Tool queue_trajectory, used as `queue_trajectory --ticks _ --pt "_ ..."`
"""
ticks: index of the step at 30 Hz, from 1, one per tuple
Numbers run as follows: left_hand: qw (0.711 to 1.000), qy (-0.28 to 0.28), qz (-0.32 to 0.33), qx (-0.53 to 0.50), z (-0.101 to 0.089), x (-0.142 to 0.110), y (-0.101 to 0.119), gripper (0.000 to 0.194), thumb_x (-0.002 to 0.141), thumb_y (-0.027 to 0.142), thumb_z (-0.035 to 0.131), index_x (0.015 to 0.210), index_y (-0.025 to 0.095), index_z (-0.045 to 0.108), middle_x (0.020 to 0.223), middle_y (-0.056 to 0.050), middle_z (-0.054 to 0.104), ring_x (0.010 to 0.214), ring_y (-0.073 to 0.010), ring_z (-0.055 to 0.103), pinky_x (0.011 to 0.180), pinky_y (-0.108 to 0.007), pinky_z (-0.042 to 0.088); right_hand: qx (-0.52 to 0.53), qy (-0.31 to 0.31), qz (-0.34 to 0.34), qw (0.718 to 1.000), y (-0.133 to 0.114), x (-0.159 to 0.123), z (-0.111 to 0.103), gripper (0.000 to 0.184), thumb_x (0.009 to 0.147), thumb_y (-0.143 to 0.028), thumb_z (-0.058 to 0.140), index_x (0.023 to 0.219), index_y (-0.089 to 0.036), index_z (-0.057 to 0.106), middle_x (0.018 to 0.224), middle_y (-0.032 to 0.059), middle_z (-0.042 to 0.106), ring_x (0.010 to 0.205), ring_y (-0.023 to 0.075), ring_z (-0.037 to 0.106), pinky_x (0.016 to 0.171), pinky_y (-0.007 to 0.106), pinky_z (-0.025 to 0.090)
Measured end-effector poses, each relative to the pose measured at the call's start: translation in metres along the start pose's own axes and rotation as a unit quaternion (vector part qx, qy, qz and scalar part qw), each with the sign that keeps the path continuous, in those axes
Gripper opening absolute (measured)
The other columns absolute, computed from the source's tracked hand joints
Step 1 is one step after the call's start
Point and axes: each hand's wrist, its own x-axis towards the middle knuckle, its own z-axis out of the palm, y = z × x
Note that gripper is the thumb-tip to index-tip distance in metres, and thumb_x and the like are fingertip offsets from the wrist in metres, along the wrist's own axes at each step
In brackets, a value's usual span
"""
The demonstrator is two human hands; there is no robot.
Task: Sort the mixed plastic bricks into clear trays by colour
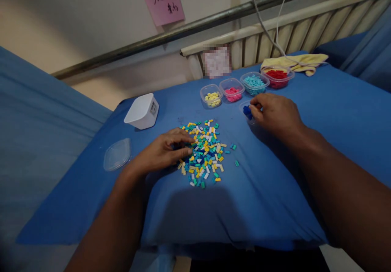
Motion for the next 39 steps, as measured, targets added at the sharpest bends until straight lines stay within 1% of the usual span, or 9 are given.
queue_trajectory --ticks 5,10,12,15,18,21,25,34,39 --pt "0.993 -0.031 0.050 0.100 0.006 0.003 -0.005 0.020 0.107 0.033 0.069 0.119 0.025 0.083 0.113 -0.008 0.076 0.111 -0.0243 0.070 0.101 -0.039 0.055 -0.019 0.003 0.004 1.000 0.012 -0.005 0.010 0.027 0.102 -0.044 0.067 0.113 -0.028 0.085 0.096 0.0109 0.085 0.081 0.0334 0.075 0.067 0.045 0.055" --pt "0.977 0.054 0.011 0.204 0.016 0.012 -0.026 0.024 0.111 0.028 0.060 0.119 0.023 0.082 0.111 -0.009 0.075 0.106 -0.0242 0.071 0.097 -0.038 0.055 0.080 -0.026 -0.075 0.994 -0.032 -0.009 0.002 0.026 0.104 -0.037 0.064 0.115 -0.022 0.083 0.106 0.0125 0.085 0.091 0.0322 0.079 0.078 0.046 0.062" --pt "0.972 0.078 0.006 0.221 0.019 0.015 -0.034 0.024 0.111 0.027 0.060 0.119 0.021 0.082 0.111 -0.010 0.075 0.108 -0.0246 0.070 0.099 -0.039 0.055 0.166 -0.061 -0.162 0.971 -0.061 -0.015 0.001 0.026 0.107 -0.032 0.062 0.119 -0.023 0.082 0.110 0.0110 0.086 0.098 0.0307 0.080 0.088 0.048 0.064" --pt "0.967 0.124 0.001 0.221 0.019 0.015 -0.036 0.022 0.110 0.026 0.062 0.116 0.021 0.082 0.109 -0.010 0.076 0.107 -0.0242 0.070 0.097 -0.038 0.055 0.259 -0.133 -0.306 0.906 -0.098 -0.025 0.005 0.029 0.112 -0.025 0.056 0.126 -0.026 0.082 0.127 0.0089 0.085 0.119 0.0284 0.078 0.105 0.049 0.063" --pt "0.973 0.146 0.016 0.176 0.015 0.012 -0.027 0.017 0.107 0.024 0.066 0.110 0.021 0.082 0.104 -0.008 0.076 0.103 -0.0227 0.071 0.095 -0.037 0.055 0.269 -0.180 -0.364 0.873 -0.112 -0.030 0.012 0.029 0.112 -0.021 0.056 0.123 -0.026 0.082 0.124 0.0083 0.085 0.118 0.0265 0.078 0.105 0.048 0.063" --pt "0.989 0.074 0.059 0.115 0.012 0.007 -0.012 0.017 0.105 0.025 0.067 0.112 0.021 0.082 0.104 -0.007 0.076 0.100 -0.0213 0.072 0.092 -0.035 0.055 0.252 -0.181 -0.350 0.884 -0.104 -0.027 0.018 0.028 0.111 -0.018 0.057 0.118 -0.025 0.083 0.117 0.0082 0.086 0.109 0.0261 0.079 0.100 0.048 0.064" --pt "0.981 -0.018 0.090 0.169 0.016 0.004 0.000 0.028 0.105 0.018 0.059 0.121 0.021 0.082 0.108 -0.008 0.076 0.103 -0.0233 0.071 0.093 -0.037 0.054 0.235 -0.164 -0.328 0.900 -0.090 -0.023 0.020 0.028 0.113 -0.021 0.056 0.110 -0.020 0.083 0.118 0.0125 0.085 0.105 0.0279 0.079 0.095 0.047 0.064" --pt "0.989 0.025 0.039 0.141 0.014 0.003 -0.001 0.019 0.094 0.016 0.064 0.109 0.020 0.075 0.106 -0.004 0.074 0.091 -0.0196 0.068 0.083 -0.034 0.052 0.213 -0.108 -0.245 0.940 -0.082 -0.020 0.016 0.022 0.112 -0.025 0.060 0.113 -0.019 0.081 0.112 0.0124 0.085 0.103 0.0310 0.079 0.093 0.047 0.062" --pt "0.983 0.000 0.107 0.151 0.023 0.004 0.010 0.023 0.097 0.011 0.058 0.111 0.019 0.074 0.109 -0.006 0.077 0.101 -0.0213 0.072 0.094 -0.037 0.054 0.221 -0.099 -0.220 0.945 -0.082 -0.019 0.016 0.023 0.112 -0.027 0.060 0.109 -0.021 0.082 0.110 0.0113 0.086 0.102 0.0297 0.080 0.093 0.046 0.061"
